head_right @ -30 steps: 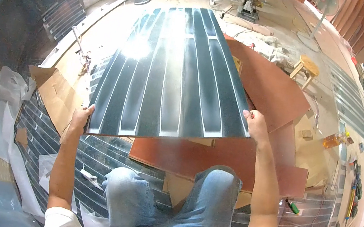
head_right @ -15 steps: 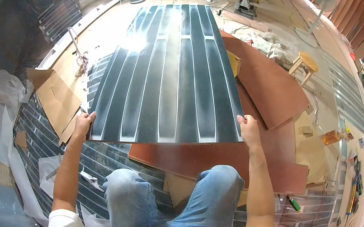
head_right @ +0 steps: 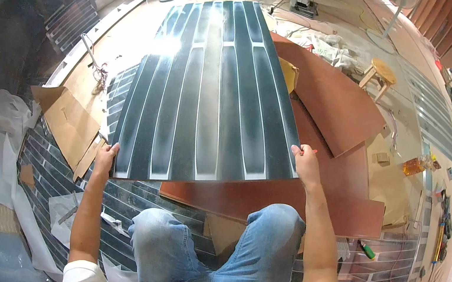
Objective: The person installs heating mats onto the floor by positioning the panels, marking segments with a red pencil, and securing the edges into place, followed by using a hammer to fix connectors and wires.
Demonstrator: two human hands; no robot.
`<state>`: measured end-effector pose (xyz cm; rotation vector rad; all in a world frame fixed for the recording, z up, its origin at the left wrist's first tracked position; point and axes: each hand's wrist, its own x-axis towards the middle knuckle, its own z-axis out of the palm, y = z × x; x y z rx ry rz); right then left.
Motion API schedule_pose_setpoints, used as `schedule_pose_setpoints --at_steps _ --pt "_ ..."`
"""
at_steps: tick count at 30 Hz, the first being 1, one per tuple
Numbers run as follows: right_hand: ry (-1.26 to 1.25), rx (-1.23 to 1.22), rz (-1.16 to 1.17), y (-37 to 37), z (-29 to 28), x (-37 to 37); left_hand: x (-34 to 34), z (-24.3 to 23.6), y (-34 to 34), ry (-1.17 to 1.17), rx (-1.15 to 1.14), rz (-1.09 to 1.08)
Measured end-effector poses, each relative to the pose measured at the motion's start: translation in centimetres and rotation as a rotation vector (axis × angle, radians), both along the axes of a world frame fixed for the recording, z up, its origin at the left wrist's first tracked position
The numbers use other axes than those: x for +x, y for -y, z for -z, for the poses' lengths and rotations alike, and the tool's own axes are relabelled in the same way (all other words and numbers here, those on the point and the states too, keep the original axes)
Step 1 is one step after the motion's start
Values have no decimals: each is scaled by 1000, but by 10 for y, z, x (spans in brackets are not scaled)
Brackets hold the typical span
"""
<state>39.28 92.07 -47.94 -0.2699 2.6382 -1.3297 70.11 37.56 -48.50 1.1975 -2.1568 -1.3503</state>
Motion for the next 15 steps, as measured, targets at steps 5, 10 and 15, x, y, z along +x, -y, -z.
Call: schedule_pose_setpoints --at_steps 5,10,15 --pt "2 -16 2 -8 10 8 5 -3 -21 -17 49 8" --pt "51 -45 -7 -13 5 17 11 -7 -36 -80 82 -2" --pt "34 -78 12 -14 -1 27 22 -5 -41 -99 36 59"
